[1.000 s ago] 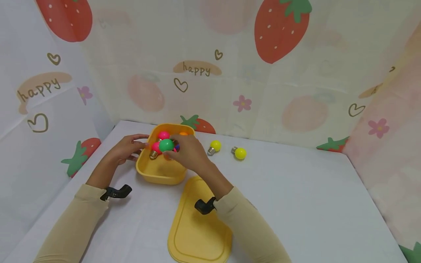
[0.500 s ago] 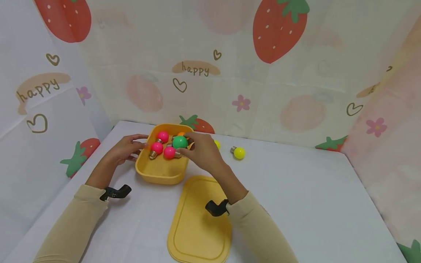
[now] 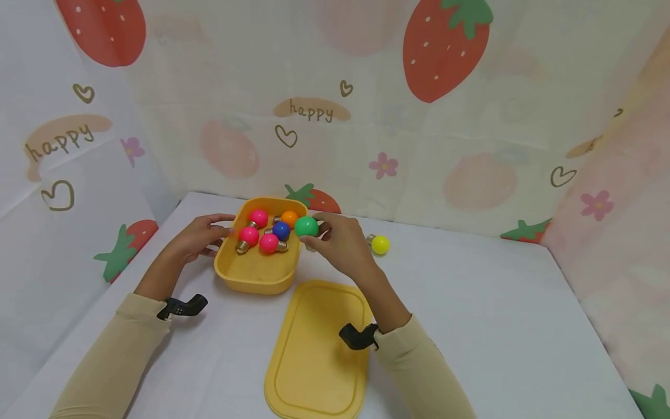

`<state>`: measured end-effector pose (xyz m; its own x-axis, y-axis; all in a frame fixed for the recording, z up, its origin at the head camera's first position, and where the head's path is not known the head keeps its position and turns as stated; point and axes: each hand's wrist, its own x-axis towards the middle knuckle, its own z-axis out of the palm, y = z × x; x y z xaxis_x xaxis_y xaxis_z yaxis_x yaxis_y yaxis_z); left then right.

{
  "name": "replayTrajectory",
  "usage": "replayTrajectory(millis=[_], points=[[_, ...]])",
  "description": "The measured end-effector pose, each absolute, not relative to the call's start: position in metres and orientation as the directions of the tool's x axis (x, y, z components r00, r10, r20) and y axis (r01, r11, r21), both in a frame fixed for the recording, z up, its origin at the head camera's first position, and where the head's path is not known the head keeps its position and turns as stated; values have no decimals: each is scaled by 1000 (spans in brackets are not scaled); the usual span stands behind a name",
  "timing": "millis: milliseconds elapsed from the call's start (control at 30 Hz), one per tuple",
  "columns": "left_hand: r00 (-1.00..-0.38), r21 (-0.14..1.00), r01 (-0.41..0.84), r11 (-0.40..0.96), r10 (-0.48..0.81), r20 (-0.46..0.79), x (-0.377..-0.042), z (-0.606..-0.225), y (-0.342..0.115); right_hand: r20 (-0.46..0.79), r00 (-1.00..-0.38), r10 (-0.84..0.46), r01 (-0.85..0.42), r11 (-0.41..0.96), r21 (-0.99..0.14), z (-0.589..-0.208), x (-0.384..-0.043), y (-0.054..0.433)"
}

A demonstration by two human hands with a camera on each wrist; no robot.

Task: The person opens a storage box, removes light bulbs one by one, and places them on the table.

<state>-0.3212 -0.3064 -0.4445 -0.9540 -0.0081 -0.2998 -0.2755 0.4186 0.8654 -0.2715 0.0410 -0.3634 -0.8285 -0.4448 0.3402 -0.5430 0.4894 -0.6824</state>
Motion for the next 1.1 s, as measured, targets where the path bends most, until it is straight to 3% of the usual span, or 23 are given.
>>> replayTrajectory(millis=[1100], points=[[-957, 877, -265, 401, 5, -292, -319, -442, -305, 340, -916, -211, -396, 601, -695, -366, -287, 127]])
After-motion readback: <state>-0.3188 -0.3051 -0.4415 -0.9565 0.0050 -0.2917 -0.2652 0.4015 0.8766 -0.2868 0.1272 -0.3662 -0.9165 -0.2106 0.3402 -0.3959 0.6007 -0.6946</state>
